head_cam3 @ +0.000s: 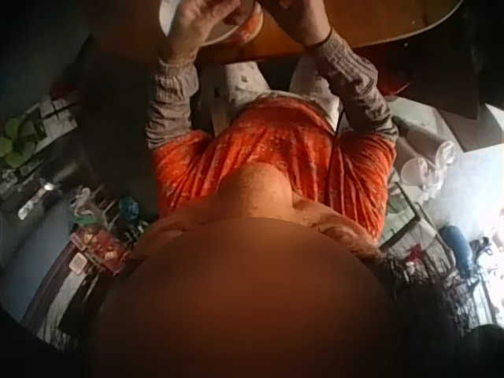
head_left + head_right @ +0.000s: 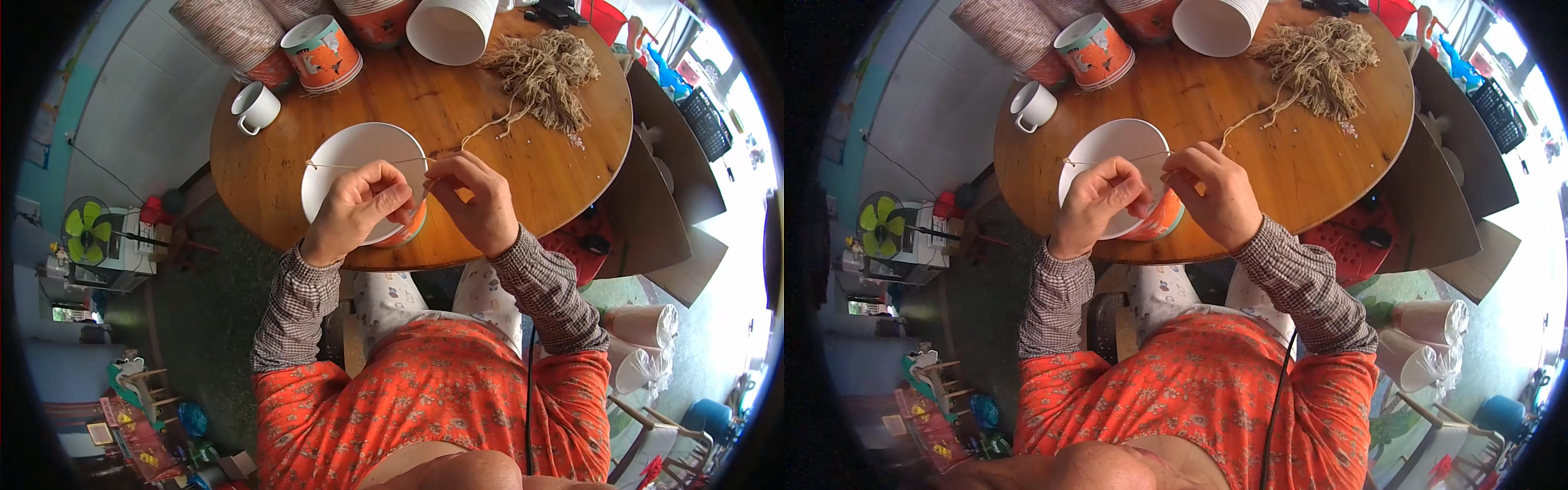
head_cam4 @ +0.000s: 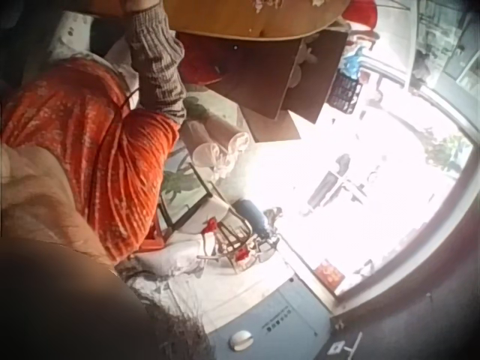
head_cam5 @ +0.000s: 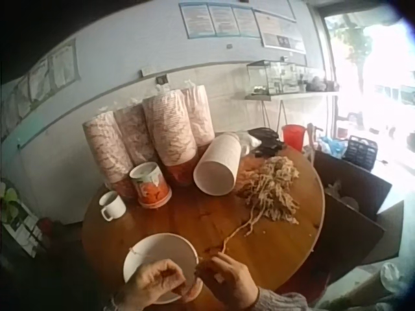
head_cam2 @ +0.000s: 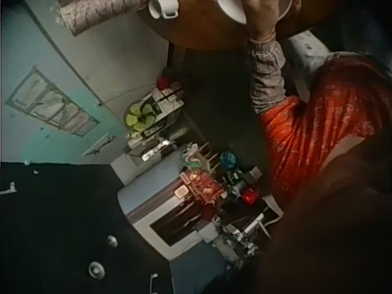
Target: Assembling cup phones by threading string through the bottom of paper cups and tying knots inside to secure them.
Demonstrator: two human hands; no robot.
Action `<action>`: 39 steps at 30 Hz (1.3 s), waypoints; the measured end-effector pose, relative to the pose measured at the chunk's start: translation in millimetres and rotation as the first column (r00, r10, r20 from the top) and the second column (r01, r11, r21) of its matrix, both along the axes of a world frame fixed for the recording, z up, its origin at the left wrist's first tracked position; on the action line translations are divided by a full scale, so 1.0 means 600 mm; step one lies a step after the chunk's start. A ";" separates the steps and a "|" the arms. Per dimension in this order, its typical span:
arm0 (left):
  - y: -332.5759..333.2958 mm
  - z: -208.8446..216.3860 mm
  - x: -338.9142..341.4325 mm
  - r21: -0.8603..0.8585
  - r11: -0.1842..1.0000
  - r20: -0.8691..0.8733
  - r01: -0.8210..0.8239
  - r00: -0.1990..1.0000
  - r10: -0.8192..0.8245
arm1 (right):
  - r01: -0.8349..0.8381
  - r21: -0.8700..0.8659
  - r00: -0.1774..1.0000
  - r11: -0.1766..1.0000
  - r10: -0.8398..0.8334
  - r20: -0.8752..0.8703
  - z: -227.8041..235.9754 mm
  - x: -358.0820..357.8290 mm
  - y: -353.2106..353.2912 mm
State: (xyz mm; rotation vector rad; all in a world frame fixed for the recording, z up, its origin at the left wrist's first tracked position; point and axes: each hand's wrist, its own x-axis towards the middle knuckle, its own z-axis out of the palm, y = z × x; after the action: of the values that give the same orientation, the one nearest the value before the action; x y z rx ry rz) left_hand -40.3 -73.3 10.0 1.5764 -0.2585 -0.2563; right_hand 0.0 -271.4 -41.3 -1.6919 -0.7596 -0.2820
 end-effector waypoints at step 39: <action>-0.031 -0.005 0.009 0.260 0.965 0.094 0.039 0.993 -0.066 | 0.118 0.154 0.991 0.981 -0.107 -0.078 -0.023 -0.006 -0.031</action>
State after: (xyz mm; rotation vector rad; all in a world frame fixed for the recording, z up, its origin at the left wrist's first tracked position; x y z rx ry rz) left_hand -34.8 -91.7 7.1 1.8448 -0.3578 -0.2590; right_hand -3.7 -289.8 -55.3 -1.5883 -0.5760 -0.3512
